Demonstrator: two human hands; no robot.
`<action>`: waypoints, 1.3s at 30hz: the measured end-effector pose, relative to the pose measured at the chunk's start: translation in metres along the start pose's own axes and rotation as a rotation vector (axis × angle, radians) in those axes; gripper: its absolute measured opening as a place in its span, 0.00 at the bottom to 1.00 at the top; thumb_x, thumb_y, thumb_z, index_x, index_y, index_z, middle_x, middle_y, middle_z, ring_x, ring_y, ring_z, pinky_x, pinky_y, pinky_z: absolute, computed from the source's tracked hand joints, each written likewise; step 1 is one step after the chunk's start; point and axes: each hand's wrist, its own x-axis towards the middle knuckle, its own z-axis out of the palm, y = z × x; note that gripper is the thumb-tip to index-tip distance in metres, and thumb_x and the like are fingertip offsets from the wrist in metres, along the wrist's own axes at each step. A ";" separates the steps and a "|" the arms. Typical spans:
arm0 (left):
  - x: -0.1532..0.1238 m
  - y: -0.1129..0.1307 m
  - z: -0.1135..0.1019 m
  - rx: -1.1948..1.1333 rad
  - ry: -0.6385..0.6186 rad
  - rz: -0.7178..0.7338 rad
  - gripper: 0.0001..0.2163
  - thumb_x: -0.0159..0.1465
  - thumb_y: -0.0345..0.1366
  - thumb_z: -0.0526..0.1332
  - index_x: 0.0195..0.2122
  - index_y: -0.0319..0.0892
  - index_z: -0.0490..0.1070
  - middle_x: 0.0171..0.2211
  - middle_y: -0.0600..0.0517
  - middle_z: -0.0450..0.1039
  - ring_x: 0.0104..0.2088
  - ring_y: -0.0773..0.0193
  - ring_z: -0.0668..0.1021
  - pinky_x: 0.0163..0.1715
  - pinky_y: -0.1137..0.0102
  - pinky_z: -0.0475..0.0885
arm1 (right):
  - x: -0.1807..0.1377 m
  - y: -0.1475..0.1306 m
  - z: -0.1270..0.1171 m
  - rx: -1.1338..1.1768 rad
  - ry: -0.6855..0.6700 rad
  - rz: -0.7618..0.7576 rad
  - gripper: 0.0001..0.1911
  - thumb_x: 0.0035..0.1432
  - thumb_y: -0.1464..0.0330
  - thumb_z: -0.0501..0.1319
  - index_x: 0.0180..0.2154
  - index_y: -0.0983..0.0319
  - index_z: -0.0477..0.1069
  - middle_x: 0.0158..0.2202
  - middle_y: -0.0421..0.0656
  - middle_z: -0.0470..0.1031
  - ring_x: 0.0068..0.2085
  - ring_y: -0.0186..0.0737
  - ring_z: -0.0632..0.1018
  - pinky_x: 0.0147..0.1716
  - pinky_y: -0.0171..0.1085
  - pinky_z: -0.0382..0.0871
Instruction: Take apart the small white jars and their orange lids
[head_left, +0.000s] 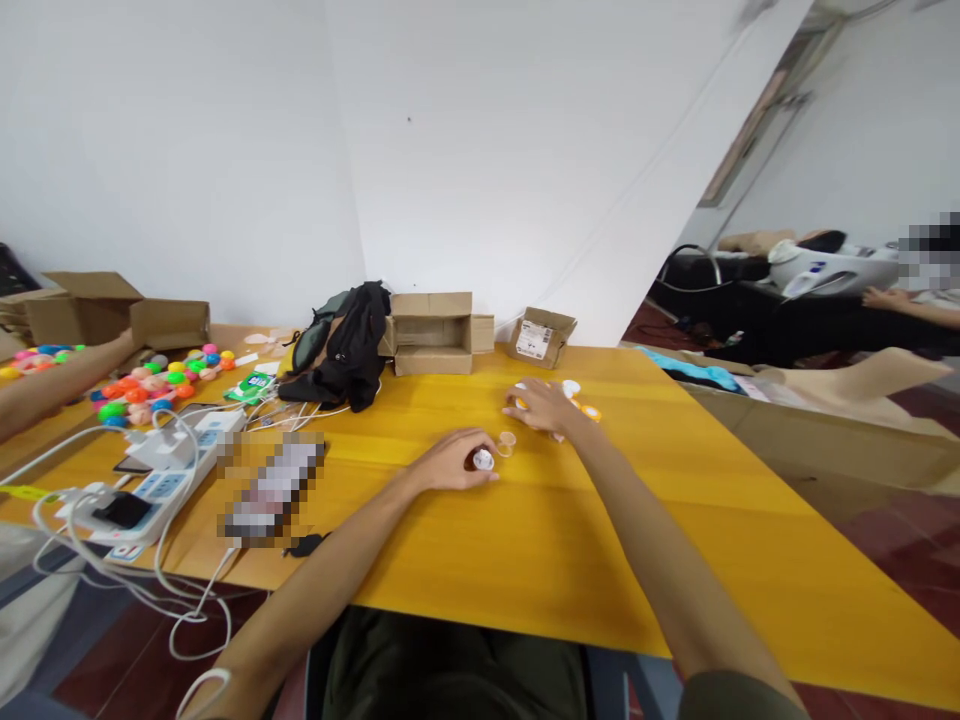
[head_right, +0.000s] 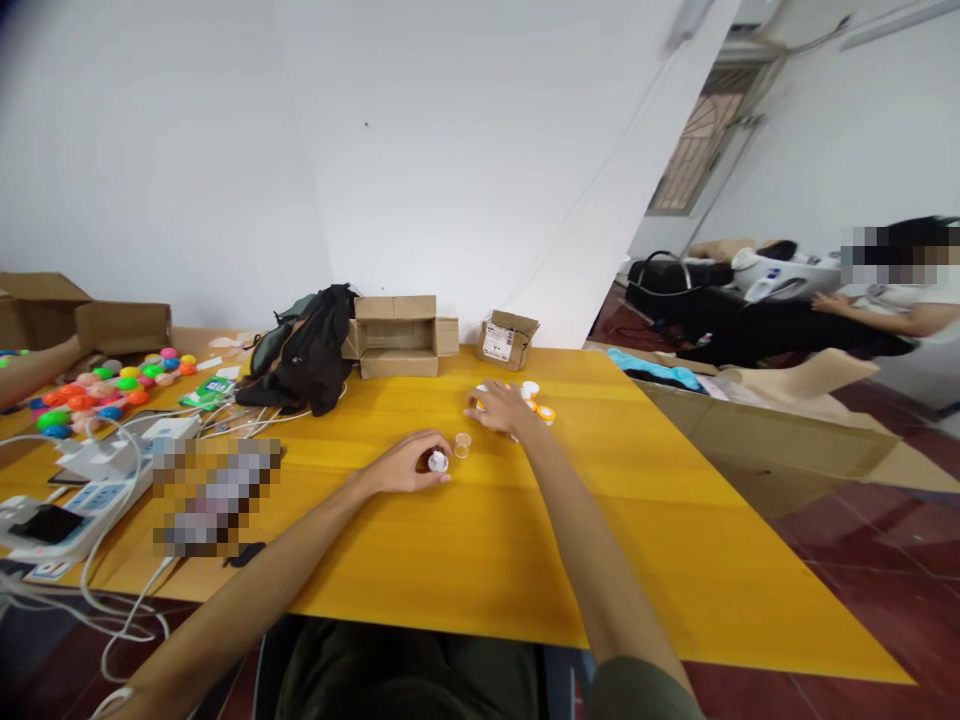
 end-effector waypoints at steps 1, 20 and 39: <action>0.000 0.000 0.000 -0.009 0.001 -0.001 0.11 0.58 0.37 0.68 0.41 0.44 0.72 0.40 0.50 0.77 0.42 0.58 0.77 0.46 0.66 0.70 | -0.003 0.005 0.002 0.001 0.008 0.009 0.13 0.66 0.60 0.56 0.47 0.54 0.75 0.50 0.48 0.76 0.54 0.53 0.75 0.54 0.50 0.64; -0.001 0.003 0.001 -0.099 0.008 -0.101 0.02 0.58 0.32 0.60 0.33 0.43 0.68 0.28 0.56 0.70 0.28 0.67 0.70 0.30 0.74 0.66 | -0.050 -0.021 -0.002 0.031 0.019 -0.260 0.11 0.63 0.62 0.60 0.43 0.57 0.78 0.44 0.48 0.81 0.48 0.51 0.79 0.50 0.46 0.64; 0.000 0.001 0.005 0.028 -0.003 -0.028 0.04 0.56 0.29 0.59 0.31 0.41 0.71 0.28 0.53 0.74 0.28 0.65 0.72 0.31 0.72 0.67 | 0.048 -0.107 -0.007 0.307 0.042 -0.141 0.02 0.60 0.67 0.64 0.35 0.57 0.76 0.36 0.42 0.82 0.36 0.40 0.79 0.30 0.33 0.61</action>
